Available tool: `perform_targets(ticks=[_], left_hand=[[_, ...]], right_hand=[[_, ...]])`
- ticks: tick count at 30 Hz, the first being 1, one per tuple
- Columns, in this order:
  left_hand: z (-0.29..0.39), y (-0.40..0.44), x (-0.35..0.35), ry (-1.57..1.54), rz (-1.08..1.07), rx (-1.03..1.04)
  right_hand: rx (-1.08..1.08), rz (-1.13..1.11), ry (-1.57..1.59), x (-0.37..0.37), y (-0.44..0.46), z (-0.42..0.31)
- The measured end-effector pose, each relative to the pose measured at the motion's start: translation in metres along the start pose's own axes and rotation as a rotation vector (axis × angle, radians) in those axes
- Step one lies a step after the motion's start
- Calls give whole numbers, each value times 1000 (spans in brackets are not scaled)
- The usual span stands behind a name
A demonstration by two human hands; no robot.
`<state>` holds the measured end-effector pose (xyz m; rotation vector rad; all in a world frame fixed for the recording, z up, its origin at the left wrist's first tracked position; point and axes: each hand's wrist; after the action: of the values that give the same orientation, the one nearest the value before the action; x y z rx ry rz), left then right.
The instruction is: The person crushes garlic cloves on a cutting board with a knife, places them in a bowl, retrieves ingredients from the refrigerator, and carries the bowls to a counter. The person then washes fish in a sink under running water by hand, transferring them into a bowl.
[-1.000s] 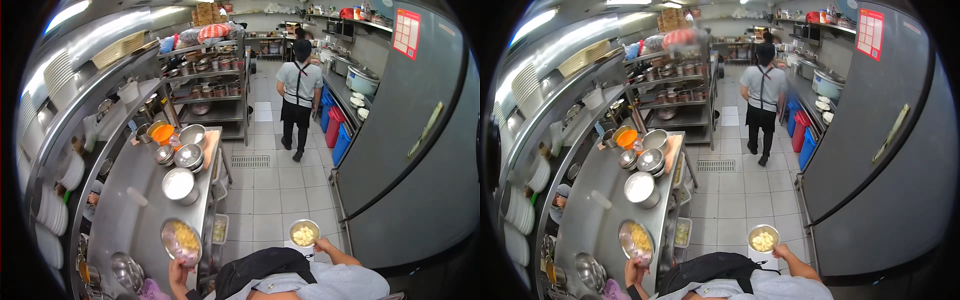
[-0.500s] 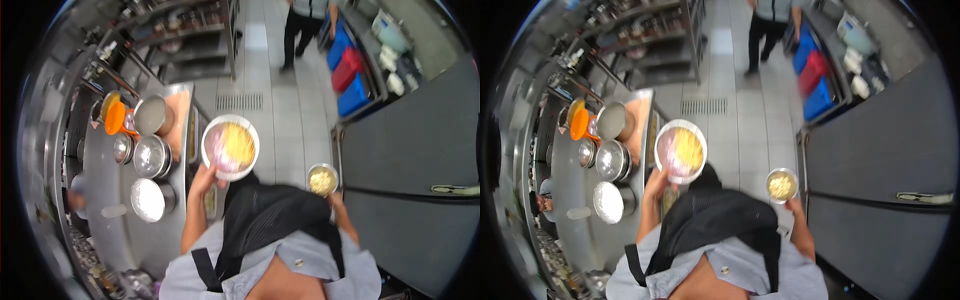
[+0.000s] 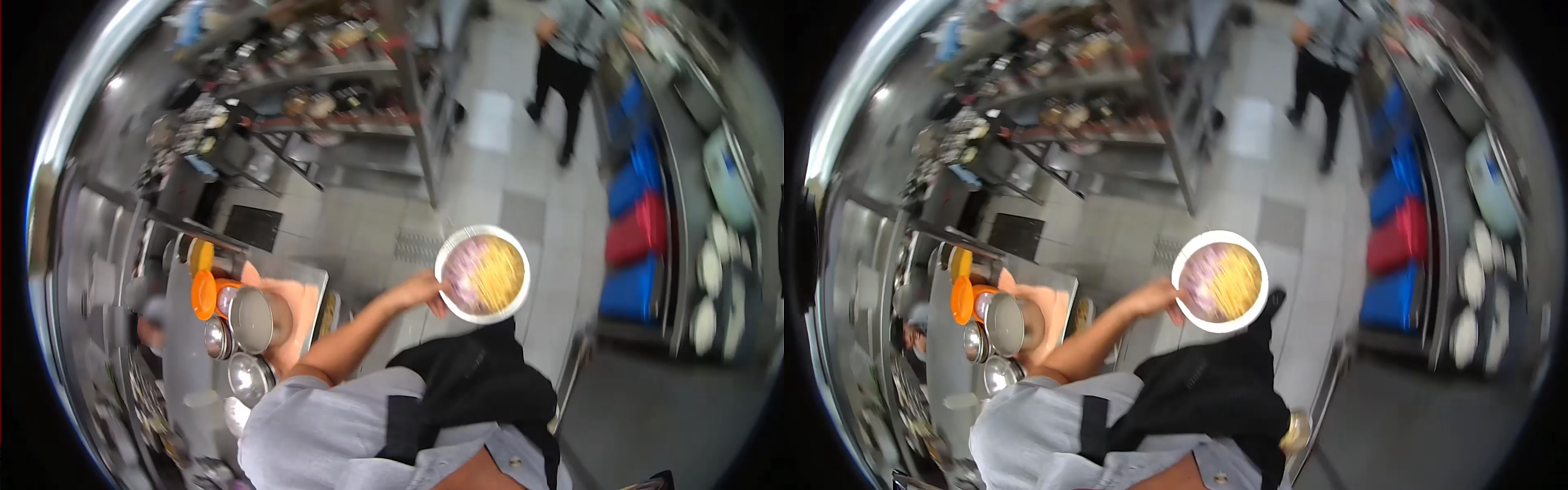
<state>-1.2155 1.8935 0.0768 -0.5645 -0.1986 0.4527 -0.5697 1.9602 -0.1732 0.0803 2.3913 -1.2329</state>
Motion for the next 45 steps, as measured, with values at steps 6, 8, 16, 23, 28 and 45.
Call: perform_targets(ticks=[6, 8, 16, 23, 28, 45], left_hand=[[90, 154, 38, -240, 144, -91], [119, 193, 40, -204, 227, -54], [242, 378, -9, -361, 398, 1], [346, 601, -86, -342, 374, -14], [487, 756, -159, -541, 428, 44], [614, 1011, -537, -1029, 1143, 359]], right_hand=[[-168, -121, -54, 83, 148, -283], [-310, -174, -13, 108, 203, -404], [-673, -212, -69, 262, 332, -871], [-334, -253, 318, 405, 324, -977], [-282, -136, 12, 496, 326, -1109], [-852, -1017, -638, 1118, 274, -1602]])
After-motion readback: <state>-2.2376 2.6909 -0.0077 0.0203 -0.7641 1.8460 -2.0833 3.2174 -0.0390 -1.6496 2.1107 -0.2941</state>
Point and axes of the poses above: each hand's wrist, its own y-axis towards the middle knuckle, its own x-axis out of the palm, z = x × y, and after that the axes turned 12 degrees about z, right-handed
